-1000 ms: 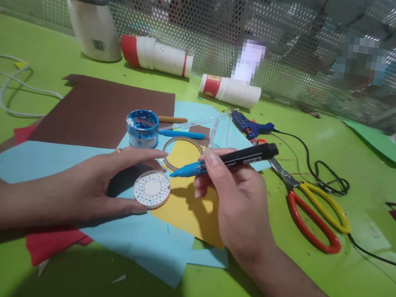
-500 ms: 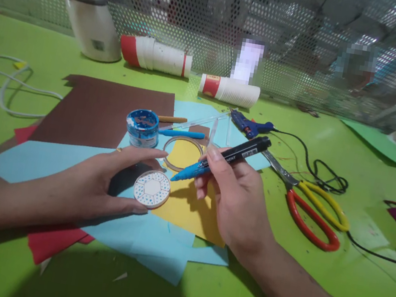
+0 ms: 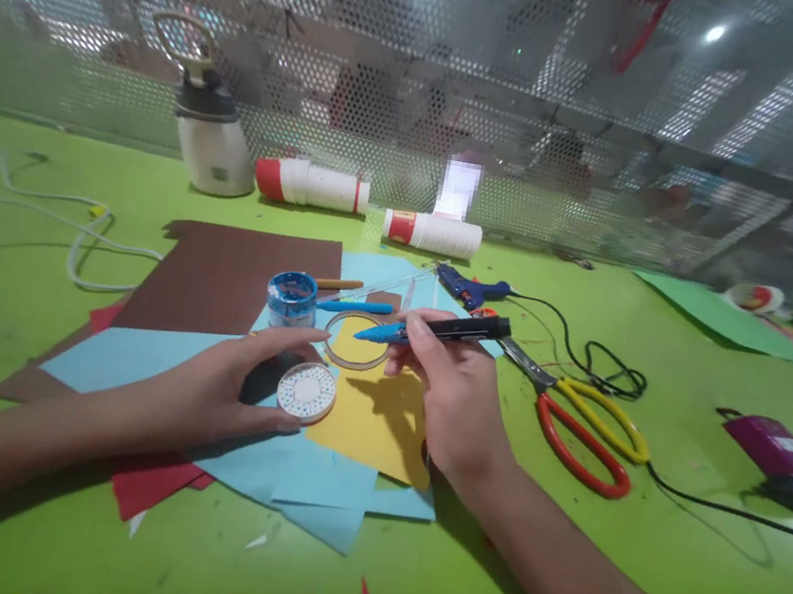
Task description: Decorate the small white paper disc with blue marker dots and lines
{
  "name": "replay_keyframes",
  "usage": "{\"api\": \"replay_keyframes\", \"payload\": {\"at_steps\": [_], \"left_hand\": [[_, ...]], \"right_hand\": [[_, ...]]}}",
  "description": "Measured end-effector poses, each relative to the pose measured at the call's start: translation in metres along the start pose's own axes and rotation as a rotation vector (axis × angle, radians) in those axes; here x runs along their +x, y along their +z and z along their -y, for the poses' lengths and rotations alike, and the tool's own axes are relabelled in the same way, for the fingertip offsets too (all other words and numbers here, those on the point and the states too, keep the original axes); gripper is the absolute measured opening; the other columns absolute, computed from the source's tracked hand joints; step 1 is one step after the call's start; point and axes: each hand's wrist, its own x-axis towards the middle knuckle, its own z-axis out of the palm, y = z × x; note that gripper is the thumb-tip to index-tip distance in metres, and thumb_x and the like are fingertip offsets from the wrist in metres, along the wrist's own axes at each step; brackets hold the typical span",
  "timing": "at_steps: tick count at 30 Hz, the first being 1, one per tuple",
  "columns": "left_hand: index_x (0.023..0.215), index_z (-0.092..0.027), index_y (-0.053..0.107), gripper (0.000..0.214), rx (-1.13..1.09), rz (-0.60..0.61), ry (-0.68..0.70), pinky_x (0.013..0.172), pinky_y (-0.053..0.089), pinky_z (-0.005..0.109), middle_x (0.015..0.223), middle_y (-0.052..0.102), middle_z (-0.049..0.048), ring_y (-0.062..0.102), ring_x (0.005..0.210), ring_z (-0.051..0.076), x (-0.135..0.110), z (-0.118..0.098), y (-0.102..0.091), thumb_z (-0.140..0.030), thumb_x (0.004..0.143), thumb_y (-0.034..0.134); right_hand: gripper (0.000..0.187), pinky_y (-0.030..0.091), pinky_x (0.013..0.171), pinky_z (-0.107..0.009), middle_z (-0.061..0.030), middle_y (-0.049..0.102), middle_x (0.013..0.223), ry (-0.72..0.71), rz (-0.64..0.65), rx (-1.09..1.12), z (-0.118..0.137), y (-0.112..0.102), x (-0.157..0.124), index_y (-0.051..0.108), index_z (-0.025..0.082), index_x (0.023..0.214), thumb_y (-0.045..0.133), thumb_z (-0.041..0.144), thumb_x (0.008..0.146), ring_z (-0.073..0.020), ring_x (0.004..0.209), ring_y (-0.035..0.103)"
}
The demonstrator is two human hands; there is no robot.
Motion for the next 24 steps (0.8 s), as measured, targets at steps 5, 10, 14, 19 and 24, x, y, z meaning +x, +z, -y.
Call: {"api": "replay_keyframes", "payload": {"at_steps": [5, 10, 14, 19, 24], "left_hand": [[0.139, -0.021, 0.043, 0.068, 0.037, -0.005, 0.006, 0.097, 0.049, 0.046, 0.125, 0.064, 0.0115, 0.062, 0.112, 0.026, 0.000, -0.001, 0.000, -0.033, 0.078, 0.072], [0.139, -0.021, 0.043, 0.068, 0.037, 0.005, 0.026, 0.100, 0.048, 0.046, 0.124, 0.064, 0.0113, 0.061, 0.113, 0.025, 0.000, -0.004, -0.002, -0.031, 0.079, 0.072], [0.140, -0.022, 0.041, 0.075, 0.012, 0.003, 0.030, 0.102, 0.046, 0.046, 0.130, 0.061, 0.0115, 0.059, 0.118, 0.026, -0.003, -0.004, -0.003, -0.030, 0.074, 0.075], [0.125, -0.020, 0.058, 0.049, -0.086, -0.207, 0.056, 0.088, 0.055, 0.040, 0.112, 0.069, 0.0088, 0.066, 0.102, 0.024, -0.004, -0.008, -0.015, -0.027, 0.078, 0.068], [0.091, -0.018, 0.066, 0.013, -0.194, -0.590, 0.070, 0.072, 0.053, 0.030, 0.087, 0.071, 0.0047, 0.065, 0.081, 0.018, 0.003, -0.010, -0.047, -0.026, 0.081, 0.060]], "right_hand": [[0.015, 0.052, 0.068, -0.030, 0.0003, 0.068, 0.075, -0.014, -0.010, -0.025, -0.002, -0.005, 0.005, 0.069, 0.019, 0.094, 0.068, 0.031, 0.084, -0.0135, 0.069, 0.063], [0.021, 0.055, 0.073, -0.034, 0.0006, 0.071, 0.073, -0.003, -0.001, -0.017, -0.005, -0.007, 0.010, 0.068, 0.021, 0.099, 0.068, 0.036, 0.084, -0.0137, 0.065, 0.066], [0.026, 0.055, 0.073, -0.035, -0.0009, 0.073, 0.077, -0.009, 0.003, -0.036, -0.006, -0.005, 0.010, 0.066, 0.021, 0.104, 0.067, 0.039, 0.086, -0.0145, 0.065, 0.068], [0.031, 0.054, 0.073, -0.034, -0.0026, 0.074, 0.081, -0.060, -0.038, -0.100, -0.007, -0.005, 0.009, 0.064, 0.021, 0.109, 0.065, 0.042, 0.086, -0.0158, 0.072, 0.069], [0.031, 0.053, 0.076, -0.035, -0.0035, 0.075, 0.082, -0.141, -0.132, -0.200, -0.005, -0.009, 0.013, 0.063, 0.023, 0.112, 0.063, 0.043, 0.088, -0.0182, 0.079, 0.069]]}}
